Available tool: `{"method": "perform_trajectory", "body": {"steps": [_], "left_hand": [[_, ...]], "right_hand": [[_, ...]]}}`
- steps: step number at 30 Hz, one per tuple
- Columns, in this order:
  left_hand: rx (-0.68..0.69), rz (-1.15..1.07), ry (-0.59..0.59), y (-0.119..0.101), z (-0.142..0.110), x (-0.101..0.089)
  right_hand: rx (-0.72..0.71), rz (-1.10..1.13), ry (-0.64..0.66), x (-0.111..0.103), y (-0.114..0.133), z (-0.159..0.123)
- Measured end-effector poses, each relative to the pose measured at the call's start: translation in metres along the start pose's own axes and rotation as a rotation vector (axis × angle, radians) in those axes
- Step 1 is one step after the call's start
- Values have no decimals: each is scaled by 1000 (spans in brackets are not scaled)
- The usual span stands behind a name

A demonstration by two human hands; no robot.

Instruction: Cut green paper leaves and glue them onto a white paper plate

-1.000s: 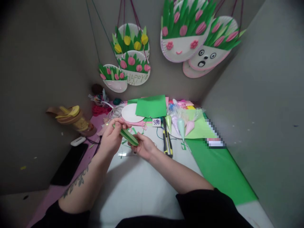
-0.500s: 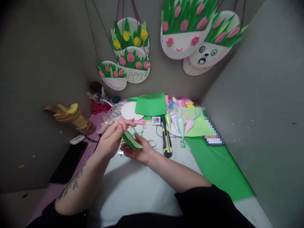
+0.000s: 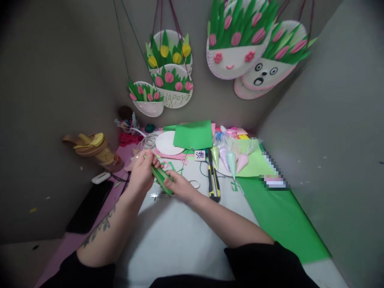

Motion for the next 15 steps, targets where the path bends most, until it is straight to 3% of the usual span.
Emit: {"method": "perform_trajectory", "body": {"steps": [3,6,10,13,15], "left_hand": [[-30,-24,-25,9,0,0],[-163,-68,22,12,1,-1],[-329,-14,223,13,0,-2],[-400,95,380,18,-3,-1],[-417,139,418,20,-5,0]], "right_hand": [[24,-168,-25,-1,1,-2],[150,78,26,-1,0,-2],[134,511,169,-3,3,1],[119,542,186,-7,2,2],[118,500,181,-9,-1,2]]}}
Point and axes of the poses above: each hand's wrist, its own z-axis towards the middle knuckle, its own x-axis out of the palm, y = z × x, the point moved 2 cm from there along z, towards the middle knuckle, and after that the axes turned 12 degrees about y, right-handed, at the moved point
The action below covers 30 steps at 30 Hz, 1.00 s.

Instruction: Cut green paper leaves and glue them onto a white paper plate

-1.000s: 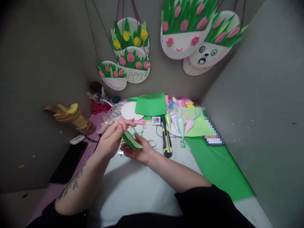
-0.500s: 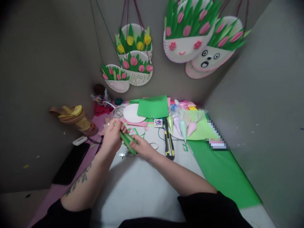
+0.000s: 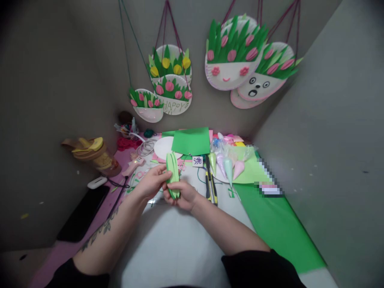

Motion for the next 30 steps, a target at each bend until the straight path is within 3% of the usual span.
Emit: {"method": "perform_trajectory", "body": {"steps": [9,14,17,21,25,27,30], "left_hand": [[69,-86,-152,3,2,0],[117,-177,-285,14,9,-11],[81,-274,-298,18,12,-13],[145,-356,-385,12,14,-19],[254,-332,-530,3,12,-37],[264,-303,-558,2,12,-44],[230,-288,-529,8,14,-41]], "right_hand": [[31,-120,-71,-1,-5,0],[-79,-129,-253,-1,-4,4],[-46,-103,-288,-4,-5,4],[76,-115,-234,-5,-6,2],[241,-235,-29,6,-4,-4],[160,-274,-31,10,4,-6],[-142,-317,-251,6,20,-5]]}}
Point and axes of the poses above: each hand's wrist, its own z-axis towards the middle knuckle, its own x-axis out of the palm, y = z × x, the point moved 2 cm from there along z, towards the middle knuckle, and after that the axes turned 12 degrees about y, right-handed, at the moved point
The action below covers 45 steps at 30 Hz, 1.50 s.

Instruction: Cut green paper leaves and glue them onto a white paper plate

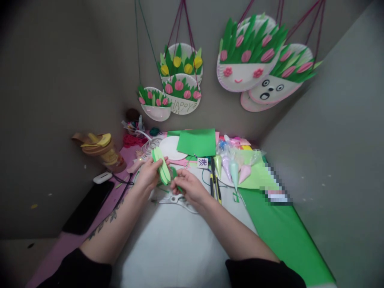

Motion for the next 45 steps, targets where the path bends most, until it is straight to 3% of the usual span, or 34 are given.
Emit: {"method": "perform_trajectory", "body": {"steps": [2,4,9,16,21,28,33,39,45], "left_hand": [[-41,-1,34,9,-5,6],[-66,-14,64,20,-11,13],[-53,-48,56,38,-21,25],[-71,22,165,27,-20,24],[-35,114,142,28,-21,20],[-42,112,252,22,-21,24],[-59,157,218,23,-16,16],[-129,65,126,37,-11,11],[-136,-88,66,42,-15,20]], "right_hand": [[-98,-7,-178,-8,2,4],[-99,25,-246,-11,-5,9],[-40,22,-157,-7,-26,14],[-78,87,-196,-9,-22,13],[-126,19,-95,-2,-25,12],[-159,-14,-239,-18,-31,18],[-170,-92,-298,-20,-32,17],[-207,-69,-354,-16,-29,17],[-79,-201,-418,-13,-32,13]]}}
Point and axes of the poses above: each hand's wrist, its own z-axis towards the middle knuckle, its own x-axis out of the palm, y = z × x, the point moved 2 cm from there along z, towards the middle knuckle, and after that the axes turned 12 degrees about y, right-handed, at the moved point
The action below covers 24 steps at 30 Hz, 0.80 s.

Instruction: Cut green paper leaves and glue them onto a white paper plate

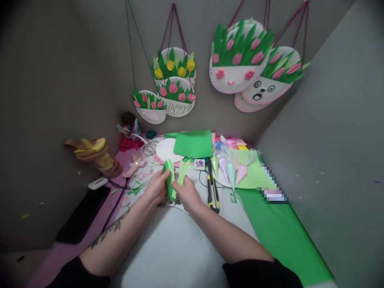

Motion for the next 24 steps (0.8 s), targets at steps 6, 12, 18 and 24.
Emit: {"method": "perform_trajectory", "body": {"steps": [6,12,18,24], "left_hand": [[-61,-82,-1,-1,-3,3],[-43,-7,54,-4,0,-2],[24,45,-32,-4,0,-9],[1,-67,-110,2,0,-4]], "right_hand": [[-57,58,-19,0,3,-1],[4,152,-36,-4,4,2],[34,143,-36,-3,7,3],[39,10,5,-1,3,1]]}}
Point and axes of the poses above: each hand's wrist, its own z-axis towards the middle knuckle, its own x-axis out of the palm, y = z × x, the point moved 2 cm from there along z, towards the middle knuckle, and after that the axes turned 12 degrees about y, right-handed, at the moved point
